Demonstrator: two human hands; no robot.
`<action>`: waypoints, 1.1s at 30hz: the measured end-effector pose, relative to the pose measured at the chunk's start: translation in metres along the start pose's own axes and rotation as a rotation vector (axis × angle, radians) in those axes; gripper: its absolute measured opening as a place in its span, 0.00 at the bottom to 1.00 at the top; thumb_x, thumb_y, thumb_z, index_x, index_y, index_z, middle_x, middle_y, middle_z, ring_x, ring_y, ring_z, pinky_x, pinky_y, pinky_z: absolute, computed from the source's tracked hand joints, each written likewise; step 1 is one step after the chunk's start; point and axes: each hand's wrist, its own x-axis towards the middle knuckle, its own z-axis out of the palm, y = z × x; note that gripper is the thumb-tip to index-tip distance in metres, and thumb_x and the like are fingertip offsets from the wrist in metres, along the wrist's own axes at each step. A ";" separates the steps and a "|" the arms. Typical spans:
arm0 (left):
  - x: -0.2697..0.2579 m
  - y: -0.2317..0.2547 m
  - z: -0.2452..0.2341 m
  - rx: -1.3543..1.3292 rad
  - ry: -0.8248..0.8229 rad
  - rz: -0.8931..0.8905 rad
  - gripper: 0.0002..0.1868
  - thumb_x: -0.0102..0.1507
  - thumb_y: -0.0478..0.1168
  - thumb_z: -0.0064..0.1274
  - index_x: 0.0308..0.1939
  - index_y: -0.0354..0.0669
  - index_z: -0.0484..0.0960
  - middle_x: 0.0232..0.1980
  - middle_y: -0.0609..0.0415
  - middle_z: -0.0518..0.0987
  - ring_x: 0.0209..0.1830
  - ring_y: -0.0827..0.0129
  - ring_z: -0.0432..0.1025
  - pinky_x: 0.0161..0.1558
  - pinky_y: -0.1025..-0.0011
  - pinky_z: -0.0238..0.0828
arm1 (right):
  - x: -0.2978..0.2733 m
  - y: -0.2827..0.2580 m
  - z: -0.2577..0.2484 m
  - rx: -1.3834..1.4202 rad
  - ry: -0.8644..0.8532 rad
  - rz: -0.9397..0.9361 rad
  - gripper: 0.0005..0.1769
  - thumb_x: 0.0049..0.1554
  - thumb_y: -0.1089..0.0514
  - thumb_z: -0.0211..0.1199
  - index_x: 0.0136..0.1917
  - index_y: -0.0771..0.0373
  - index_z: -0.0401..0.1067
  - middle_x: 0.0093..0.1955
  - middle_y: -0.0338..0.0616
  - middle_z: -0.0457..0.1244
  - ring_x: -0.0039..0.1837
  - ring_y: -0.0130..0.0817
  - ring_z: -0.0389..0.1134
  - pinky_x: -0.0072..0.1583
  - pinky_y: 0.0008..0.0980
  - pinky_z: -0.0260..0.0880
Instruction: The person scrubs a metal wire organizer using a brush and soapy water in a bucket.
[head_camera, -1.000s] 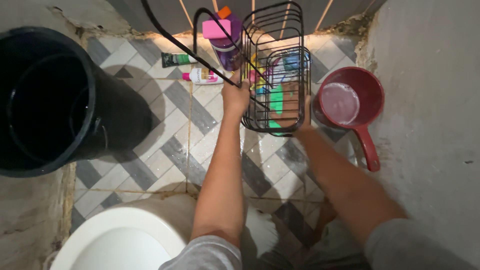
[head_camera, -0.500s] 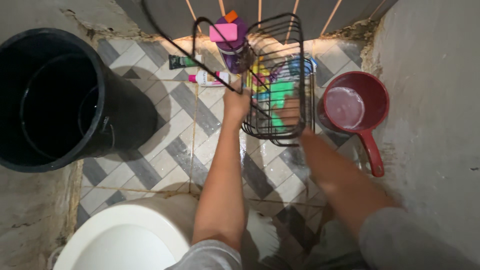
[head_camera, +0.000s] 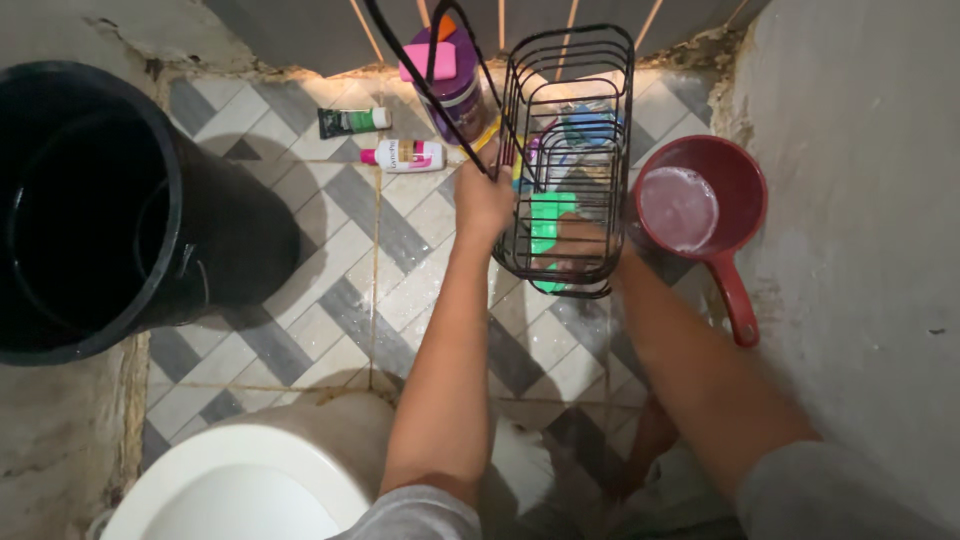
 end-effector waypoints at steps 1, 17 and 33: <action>0.000 0.004 0.000 -0.013 -0.026 -0.087 0.16 0.63 0.30 0.52 0.55 0.41 0.81 0.32 0.47 0.83 0.25 0.64 0.78 0.31 0.66 0.72 | -0.003 0.001 0.002 0.004 -0.011 0.008 0.09 0.54 0.51 0.67 0.44 0.57 0.76 0.49 0.48 0.71 0.44 0.36 0.68 0.47 0.42 0.63; -0.006 0.001 -0.007 -0.122 -0.159 -0.152 0.20 0.68 0.31 0.49 0.64 0.47 0.78 0.35 0.51 0.81 0.25 0.71 0.75 0.30 0.67 0.73 | -0.016 -0.171 -0.042 -0.309 0.793 -0.141 0.11 0.59 0.61 0.67 0.54 0.65 0.74 0.46 0.45 0.64 0.38 0.28 0.63 0.33 0.30 0.58; -0.011 0.003 -0.021 -0.045 -0.006 -0.195 0.24 0.64 0.30 0.51 0.65 0.49 0.79 0.31 0.51 0.82 0.24 0.71 0.74 0.30 0.69 0.71 | -0.079 -0.183 -0.070 -0.739 0.502 0.780 0.12 0.51 0.51 0.72 0.36 0.57 0.71 0.27 0.38 0.59 0.28 0.26 0.54 0.30 0.28 0.50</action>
